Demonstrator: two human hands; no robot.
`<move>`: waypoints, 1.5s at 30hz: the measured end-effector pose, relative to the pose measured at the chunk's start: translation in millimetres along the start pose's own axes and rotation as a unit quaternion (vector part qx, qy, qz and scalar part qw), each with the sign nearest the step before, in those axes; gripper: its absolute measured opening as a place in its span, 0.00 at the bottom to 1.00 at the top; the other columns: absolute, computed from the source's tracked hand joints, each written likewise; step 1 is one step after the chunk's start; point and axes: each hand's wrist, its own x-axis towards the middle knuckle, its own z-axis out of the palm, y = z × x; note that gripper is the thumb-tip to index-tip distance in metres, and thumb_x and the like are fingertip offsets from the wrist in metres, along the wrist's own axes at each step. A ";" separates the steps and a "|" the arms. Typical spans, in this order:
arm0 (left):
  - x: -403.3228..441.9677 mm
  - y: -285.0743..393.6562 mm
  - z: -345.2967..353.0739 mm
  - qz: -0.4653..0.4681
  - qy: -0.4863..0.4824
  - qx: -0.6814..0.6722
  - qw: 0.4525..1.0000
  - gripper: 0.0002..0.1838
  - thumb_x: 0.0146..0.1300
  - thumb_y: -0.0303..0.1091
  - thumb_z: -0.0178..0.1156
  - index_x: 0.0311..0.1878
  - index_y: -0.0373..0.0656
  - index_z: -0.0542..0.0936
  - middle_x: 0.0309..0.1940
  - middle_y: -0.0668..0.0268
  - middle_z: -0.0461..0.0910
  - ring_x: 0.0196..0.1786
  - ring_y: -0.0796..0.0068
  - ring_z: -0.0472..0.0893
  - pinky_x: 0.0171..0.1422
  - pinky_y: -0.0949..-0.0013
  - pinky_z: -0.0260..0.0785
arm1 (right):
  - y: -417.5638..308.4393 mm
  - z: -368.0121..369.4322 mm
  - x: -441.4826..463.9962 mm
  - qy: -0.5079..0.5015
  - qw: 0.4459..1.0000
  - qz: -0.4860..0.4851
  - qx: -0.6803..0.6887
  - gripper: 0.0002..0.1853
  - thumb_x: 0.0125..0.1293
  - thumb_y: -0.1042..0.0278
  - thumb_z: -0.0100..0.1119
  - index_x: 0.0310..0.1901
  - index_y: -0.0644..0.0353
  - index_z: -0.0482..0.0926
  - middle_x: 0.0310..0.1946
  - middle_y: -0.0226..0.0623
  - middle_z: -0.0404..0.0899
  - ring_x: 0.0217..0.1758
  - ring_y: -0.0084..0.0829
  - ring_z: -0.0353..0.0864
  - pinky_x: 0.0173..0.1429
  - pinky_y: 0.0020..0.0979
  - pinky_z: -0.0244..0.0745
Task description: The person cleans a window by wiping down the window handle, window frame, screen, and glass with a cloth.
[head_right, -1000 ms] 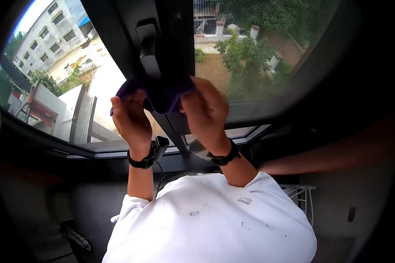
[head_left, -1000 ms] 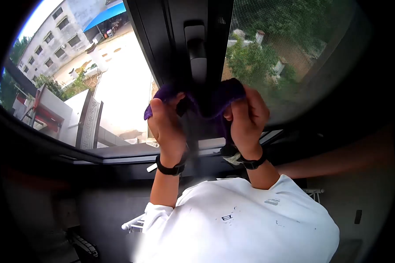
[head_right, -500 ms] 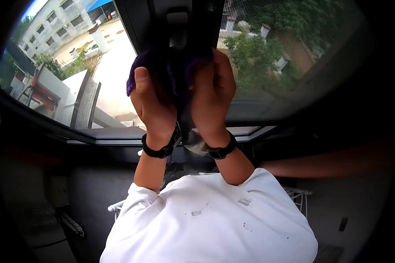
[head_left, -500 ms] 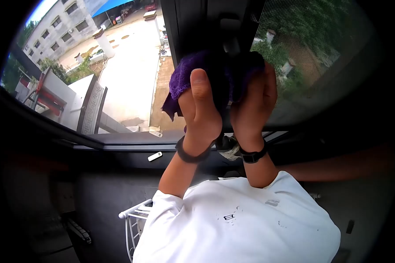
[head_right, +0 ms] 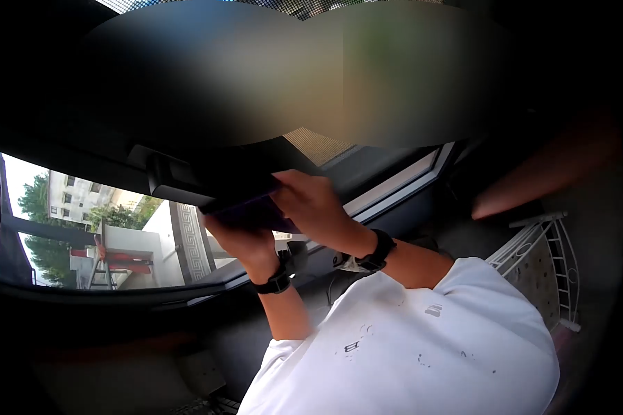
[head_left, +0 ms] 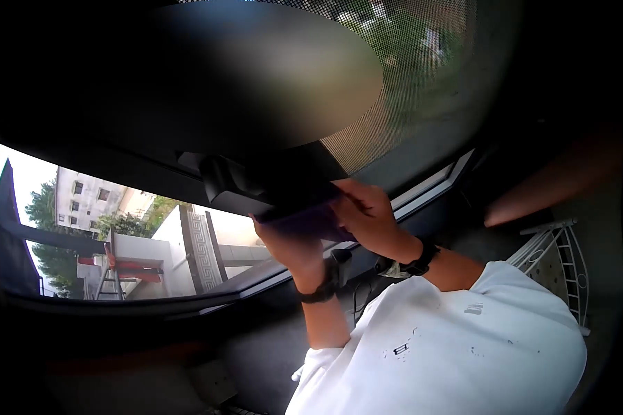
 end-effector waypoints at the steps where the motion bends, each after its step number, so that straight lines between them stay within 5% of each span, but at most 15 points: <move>1: -0.2 -1.8 2.1 0.062 -0.045 0.041 0.996 0.25 0.69 0.51 0.39 0.58 0.42 0.70 0.51 0.61 0.76 0.50 0.64 0.78 0.55 0.62 0.72 | 2.4 -7.3 1.2 0.015 1.000 0.006 0.010 0.11 0.67 0.72 0.53 0.48 0.67 0.76 0.26 0.31 0.78 0.28 0.14 0.74 0.32 0.19 0.71; 2: -4.7 0.2 8.2 0.068 -0.054 0.046 0.995 0.25 0.69 0.51 0.39 0.58 0.42 0.70 0.51 0.61 0.76 0.50 0.64 0.78 0.55 0.62 0.72 | 5.5 -16.1 2.5 0.030 0.999 0.013 0.016 0.11 0.67 0.72 0.53 0.48 0.67 0.77 0.27 0.32 0.79 0.29 0.15 0.75 0.33 0.19 0.72; 4: -16.8 4.0 19.1 -0.141 0.023 -0.195 0.970 0.27 0.67 0.54 0.40 0.55 0.42 0.73 0.52 0.60 0.75 0.51 0.63 0.78 0.56 0.61 0.71 | 12.9 -29.8 2.9 0.022 0.999 -0.016 -0.021 0.10 0.69 0.72 0.51 0.48 0.68 0.75 0.27 0.28 0.76 0.28 0.12 0.73 0.30 0.18 0.69; 5: -19.5 -1.3 20.0 -0.190 -0.016 -0.414 0.890 0.28 0.66 0.55 0.40 0.53 0.41 0.74 0.52 0.60 0.75 0.52 0.63 0.77 0.56 0.62 0.71 | 16.4 -35.7 2.1 0.011 0.999 -0.020 -0.037 0.10 0.69 0.71 0.52 0.47 0.68 0.76 0.28 0.28 0.76 0.28 0.13 0.73 0.29 0.18 0.69; 8: -40.9 10.2 33.0 -0.185 0.070 -0.392 0.898 0.28 0.66 0.54 0.40 0.53 0.39 0.74 0.52 0.59 0.75 0.52 0.63 0.77 0.56 0.63 0.71 | 10.8 -45.3 6.2 0.010 0.997 -0.042 -0.070 0.09 0.68 0.71 0.53 0.44 0.67 0.76 0.26 0.29 0.77 0.27 0.12 0.72 0.29 0.18 0.68; 12: -49.3 -31.5 39.0 0.019 0.074 -0.127 0.989 0.19 0.70 0.39 0.38 0.51 0.37 0.73 0.47 0.60 0.75 0.48 0.65 0.75 0.52 0.64 0.70 | 12.0 -63.0 12.4 0.002 0.994 -0.002 -0.109 0.09 0.66 0.68 0.52 0.39 0.66 0.77 0.19 0.28 0.73 0.23 0.13 0.70 0.27 0.20 0.66; 13: -47.0 -34.2 42.9 0.219 0.029 0.143 0.965 0.13 0.66 0.28 0.41 0.48 0.36 0.72 0.43 0.61 0.75 0.45 0.68 0.74 0.50 0.66 0.68 | 14.5 -71.9 15.1 0.010 0.994 0.001 -0.106 0.10 0.66 0.68 0.52 0.39 0.67 0.76 0.18 0.28 0.73 0.22 0.15 0.69 0.27 0.21 0.65; 14: -47.9 -32.8 45.6 0.219 0.024 0.142 0.965 0.13 0.66 0.28 0.41 0.48 0.36 0.72 0.43 0.61 0.75 0.45 0.68 0.74 0.50 0.66 0.68 | 14.9 -80.1 16.9 0.020 0.994 0.002 -0.104 0.10 0.66 0.67 0.51 0.38 0.67 0.76 0.18 0.28 0.72 0.20 0.17 0.67 0.26 0.23 0.65; 16: -48.9 -19.9 57.3 0.299 -0.070 0.385 0.871 0.11 0.60 0.23 0.46 0.45 0.35 0.71 0.39 0.62 0.74 0.43 0.71 0.73 0.50 0.68 0.67 | 4.6 -106.9 18.7 0.037 0.991 0.001 -0.130 0.10 0.66 0.67 0.50 0.37 0.67 0.75 0.17 0.28 0.72 0.20 0.18 0.67 0.26 0.24 0.64; 17: -58.6 -18.5 78.9 -0.033 0.001 0.084 0.996 0.11 0.56 0.21 0.48 0.43 0.35 0.70 0.37 0.63 0.73 0.41 0.71 0.72 0.49 0.69 0.67 | 0.8 -121.0 19.0 0.048 0.987 0.002 -0.155 0.10 0.66 0.67 0.50 0.37 0.68 0.75 0.17 0.29 0.71 0.20 0.18 0.66 0.25 0.25 0.64; 24: -76.7 -7.2 157.3 -0.056 0.072 0.032 0.995 0.11 0.55 0.26 0.47 0.41 0.34 0.70 0.38 0.62 0.72 0.40 0.69 0.72 0.50 0.68 0.67 | -15.2 -223.8 22.8 0.176 0.955 -0.027 -0.238 0.08 0.65 0.68 0.52 0.37 0.66 0.74 0.18 0.31 0.71 0.21 0.18 0.66 0.26 0.25 0.63; 26: -81.0 -2.1 178.6 -0.052 0.053 0.052 0.996 0.12 0.53 0.27 0.47 0.41 0.32 0.69 0.38 0.61 0.72 0.40 0.67 0.72 0.49 0.67 0.67 | -20.4 -241.5 20.1 0.175 0.947 0.007 -0.268 0.09 0.62 0.67 0.54 0.36 0.65 0.76 0.22 0.46 0.78 0.26 0.40 0.81 0.31 0.33 0.74; 28: -87.4 0.8 202.1 -0.014 0.060 0.051 0.997 0.14 0.52 0.28 0.48 0.42 0.31 0.69 0.39 0.59 0.71 0.39 0.66 0.72 0.48 0.66 0.68 | -15.1 -259.5 17.2 0.192 0.941 0.024 -0.277 0.09 0.62 0.68 0.54 0.36 0.65 0.76 0.23 0.45 0.79 0.26 0.39 0.82 0.31 0.33 0.74; 30: -93.6 3.3 226.0 -0.015 0.052 0.039 0.998 0.15 0.52 0.29 0.48 0.42 0.30 0.69 0.39 0.58 0.71 0.39 0.66 0.72 0.48 0.66 0.68 | -10.8 -278.9 15.8 0.192 0.941 -0.018 -0.277 0.08 0.65 0.68 0.54 0.36 0.65 0.74 0.18 0.33 0.72 0.21 0.21 0.70 0.27 0.26 0.65; 45: -110.8 4.8 293.0 0.091 -0.103 0.024 0.990 0.12 0.54 0.28 0.51 0.39 0.29 0.71 0.35 0.59 0.73 0.37 0.65 0.72 0.46 0.65 0.68 | -26.3 -353.5 3.5 0.315 0.897 0.032 -0.309 0.10 0.65 0.68 0.55 0.46 0.61 0.75 0.26 0.31 0.75 0.29 0.20 0.74 0.35 0.24 0.69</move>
